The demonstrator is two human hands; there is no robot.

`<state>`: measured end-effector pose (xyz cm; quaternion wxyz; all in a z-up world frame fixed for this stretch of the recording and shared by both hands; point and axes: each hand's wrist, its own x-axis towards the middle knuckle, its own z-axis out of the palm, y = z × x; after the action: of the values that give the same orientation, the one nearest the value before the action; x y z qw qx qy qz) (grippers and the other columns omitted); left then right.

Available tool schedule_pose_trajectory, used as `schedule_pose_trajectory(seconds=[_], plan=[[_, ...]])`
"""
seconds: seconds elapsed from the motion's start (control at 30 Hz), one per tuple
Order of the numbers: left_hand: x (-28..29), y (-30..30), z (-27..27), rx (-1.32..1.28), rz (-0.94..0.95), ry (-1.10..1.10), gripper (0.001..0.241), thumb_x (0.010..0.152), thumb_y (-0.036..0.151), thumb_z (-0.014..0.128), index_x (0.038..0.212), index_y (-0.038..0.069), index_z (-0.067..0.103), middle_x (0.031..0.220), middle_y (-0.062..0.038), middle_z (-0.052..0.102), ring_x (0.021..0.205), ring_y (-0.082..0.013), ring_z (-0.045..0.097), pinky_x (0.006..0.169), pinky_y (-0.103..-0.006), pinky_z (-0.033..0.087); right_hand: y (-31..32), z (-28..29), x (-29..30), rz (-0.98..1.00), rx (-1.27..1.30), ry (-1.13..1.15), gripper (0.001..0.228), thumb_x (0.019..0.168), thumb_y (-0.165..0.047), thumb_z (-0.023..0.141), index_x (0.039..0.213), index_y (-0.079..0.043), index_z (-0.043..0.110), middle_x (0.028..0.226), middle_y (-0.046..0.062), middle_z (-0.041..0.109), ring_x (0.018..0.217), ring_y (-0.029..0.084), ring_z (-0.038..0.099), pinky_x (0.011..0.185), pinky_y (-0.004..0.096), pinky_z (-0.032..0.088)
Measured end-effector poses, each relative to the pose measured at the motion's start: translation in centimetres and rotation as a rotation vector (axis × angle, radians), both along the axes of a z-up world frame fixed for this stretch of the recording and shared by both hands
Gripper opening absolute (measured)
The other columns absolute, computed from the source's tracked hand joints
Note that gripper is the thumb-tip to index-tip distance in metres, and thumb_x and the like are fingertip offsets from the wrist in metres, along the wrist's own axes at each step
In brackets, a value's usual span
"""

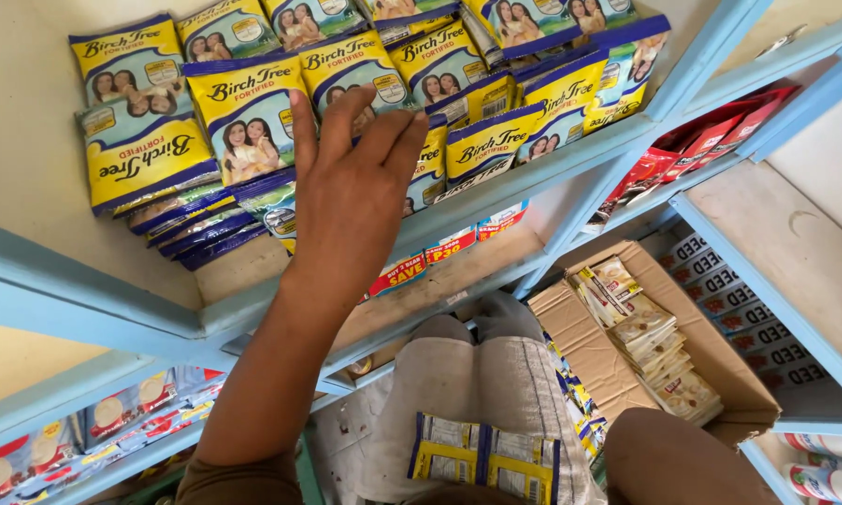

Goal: Stocking a grocery shelf with individual packets of milk powder from a cardboard box.

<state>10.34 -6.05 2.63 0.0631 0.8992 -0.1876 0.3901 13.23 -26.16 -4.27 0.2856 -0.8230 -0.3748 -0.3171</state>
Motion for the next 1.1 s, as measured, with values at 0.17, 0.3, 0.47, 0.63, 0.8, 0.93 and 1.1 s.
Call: schedule_pose_trajectory(seconds=[0.17, 0.3, 0.47, 0.63, 0.8, 0.93, 1.1], plan=[[-0.9, 0.0, 0.1, -0.020, 0.050, 0.010, 0.057, 0.093, 0.003, 0.069, 0.149, 0.008, 0.064, 0.151, -0.004, 0.057, 0.149, -0.0326, 0.042, 0.127, -0.0674, 0.019, -0.4, 0.3, 0.2, -0.038, -0.037, -0.003, 0.076, 0.102, -0.063, 0.038, 0.157, -0.010, 0.031, 0.161, 0.016, 0.023, 0.150, 0.044, 0.014, 0.118, 0.065, 0.005], [-3.5, -0.2, 1.4, -0.019, 0.081, -0.034, 0.046, 0.103, 0.019, 0.072, 0.147, 0.008, 0.062, 0.154, -0.005, 0.052, 0.152, -0.0357, 0.037, 0.122, -0.0710, 0.015, -1.3, 0.5, 0.5, -0.089, -0.074, -0.016, 0.083, 0.103, -0.067, 0.032, 0.161, -0.008, 0.025, 0.167, 0.018, 0.018, 0.155, 0.046, 0.008, 0.121, 0.068, 0.000], [-7.9, 0.6, 1.0, -0.080, 0.060, -0.087, 0.035, 0.103, 0.014, 0.071, 0.137, 0.006, 0.067, 0.146, -0.009, 0.062, 0.147, -0.0372, 0.044, 0.119, -0.0691, 0.021, -1.2, -0.3, 2.3, -0.161, -0.115, 0.002, 0.092, 0.103, -0.073, 0.025, 0.167, -0.006, 0.017, 0.174, 0.020, 0.011, 0.160, 0.049, 0.001, 0.124, 0.072, -0.007], [-9.9, -2.4, -16.7, -0.098, -0.425, 0.337, 0.023, 0.095, 0.014, 0.072, 0.117, 0.009, 0.070, 0.132, -0.006, 0.067, 0.132, -0.0279, 0.056, 0.115, -0.0532, 0.043, -2.9, -3.4, 1.4, -0.180, -0.085, 0.022, 0.089, 0.104, -0.072, 0.022, 0.168, -0.011, 0.019, 0.177, 0.014, 0.011, 0.163, 0.045, 0.000, 0.127, 0.068, -0.007], [-13.5, -6.0, -28.9, -0.072, -0.509, 0.659, 0.068, 0.066, 0.039, 0.083, 0.122, 0.002, 0.070, 0.127, -0.017, 0.062, 0.133, -0.0459, 0.045, 0.102, -0.0697, 0.031, -4.5, -11.5, -5.4, -0.103, 0.258, 0.074, 0.064, 0.110, -0.055, 0.036, 0.154, -0.008, 0.046, 0.163, 0.016, 0.041, 0.153, 0.045, 0.035, 0.127, 0.057, 0.026], [-15.3, -7.1, -33.0, 0.054, -0.434, 1.032, 0.062, 0.066, 0.038, 0.086, 0.119, 0.009, 0.070, 0.122, -0.012, 0.063, 0.132, -0.0421, 0.044, 0.111, -0.0705, 0.025, -7.4, -21.0, -11.2, 0.170, -0.085, 0.593, 0.047, 0.089, -0.033, 0.071, 0.125, -0.004, 0.064, 0.124, 0.021, 0.065, 0.116, 0.041, 0.058, 0.100, 0.050, 0.045], [-14.1, -5.7, -30.8, -0.066, -0.402, 1.417, 0.041, 0.087, 0.029, 0.075, 0.126, 0.018, 0.067, 0.112, -0.012, 0.064, 0.104, -0.0374, 0.064, 0.088, -0.0509, 0.053, -9.8, -22.3, -15.5, 0.247, -0.413, 1.041, 0.032, 0.090, -0.039, 0.074, 0.102, -0.010, 0.073, 0.096, 0.013, 0.073, 0.107, 0.034, 0.067, 0.117, 0.062, 0.025]])
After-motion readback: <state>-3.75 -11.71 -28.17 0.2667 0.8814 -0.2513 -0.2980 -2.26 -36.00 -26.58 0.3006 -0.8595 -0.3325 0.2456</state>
